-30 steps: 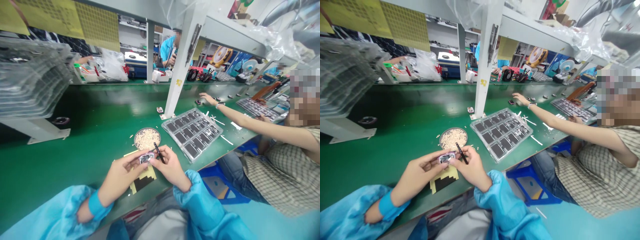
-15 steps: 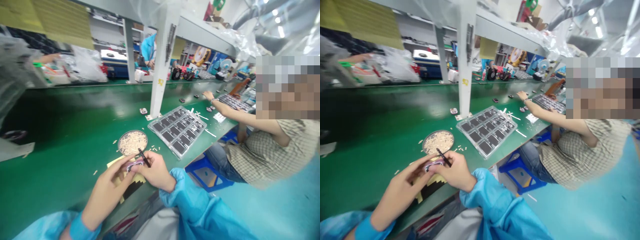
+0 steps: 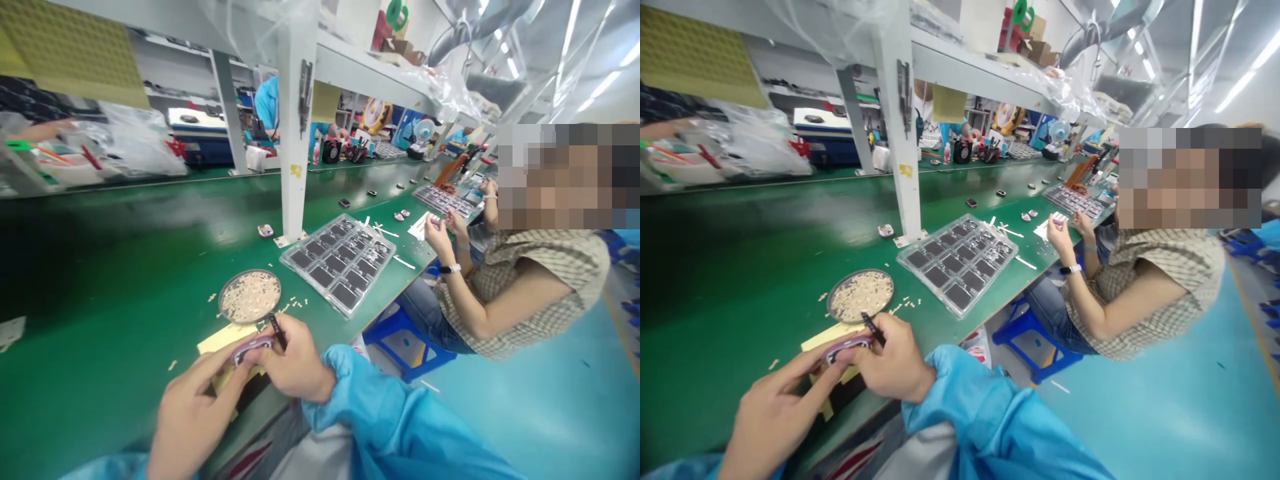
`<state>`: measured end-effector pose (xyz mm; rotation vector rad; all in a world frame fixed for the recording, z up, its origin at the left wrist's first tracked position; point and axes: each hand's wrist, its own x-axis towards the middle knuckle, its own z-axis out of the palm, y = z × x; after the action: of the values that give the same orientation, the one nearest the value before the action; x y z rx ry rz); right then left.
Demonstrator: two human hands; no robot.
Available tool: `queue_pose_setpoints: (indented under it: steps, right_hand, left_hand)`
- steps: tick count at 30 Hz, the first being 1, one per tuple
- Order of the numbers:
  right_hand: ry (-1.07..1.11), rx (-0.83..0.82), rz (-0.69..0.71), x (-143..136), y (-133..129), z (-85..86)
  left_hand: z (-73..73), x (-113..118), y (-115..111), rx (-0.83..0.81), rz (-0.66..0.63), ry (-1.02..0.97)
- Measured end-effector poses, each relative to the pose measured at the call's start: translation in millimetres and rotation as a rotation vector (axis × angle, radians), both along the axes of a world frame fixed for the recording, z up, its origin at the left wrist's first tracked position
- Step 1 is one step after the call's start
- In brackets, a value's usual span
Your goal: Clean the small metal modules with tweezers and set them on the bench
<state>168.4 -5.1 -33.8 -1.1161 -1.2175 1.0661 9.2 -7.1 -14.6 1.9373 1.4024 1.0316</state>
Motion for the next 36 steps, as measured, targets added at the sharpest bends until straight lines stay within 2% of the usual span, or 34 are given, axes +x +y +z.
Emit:
queue_pose_setpoints:
  steps: [4,7,10,13,17,20,31,36]
  right_hand:
    - [-0.128,-0.019,0.065,13.1,3.6,1.3]
    - [-0.237,0.093,0.093,28.8,8.1,10.2]
    - [-0.306,0.215,0.106,39.8,12.7,23.0]
    - [-0.364,0.282,0.177,43.4,16.3,31.3]
    - [-0.395,0.382,0.260,44.9,19.2,28.3]
    - [-0.436,0.440,0.258,46.4,19.4,22.4]
    - [-0.624,0.430,0.259,44.4,18.3,21.3]
    - [-0.620,0.396,0.289,45.8,20.3,18.7]
  left_hand:
    - [-0.9,4.4,3.3,-0.165,-0.049,-0.166]
    - [-2.5,5.8,5.9,-0.243,-0.084,-0.236]
    - [-6.1,3.5,6.4,-0.192,-0.032,-0.134]
    - [-10.4,0.1,5.7,-0.116,-0.004,-0.039]
    - [-14.8,-2.8,5.6,-0.022,-0.005,0.015]
    - [-17.5,-3.8,6.8,0.016,-0.007,0.040]
    - [-16.8,-7.8,11.0,0.080,-0.078,0.170]
    - [-17.4,-6.9,12.4,0.071,-0.082,0.186]
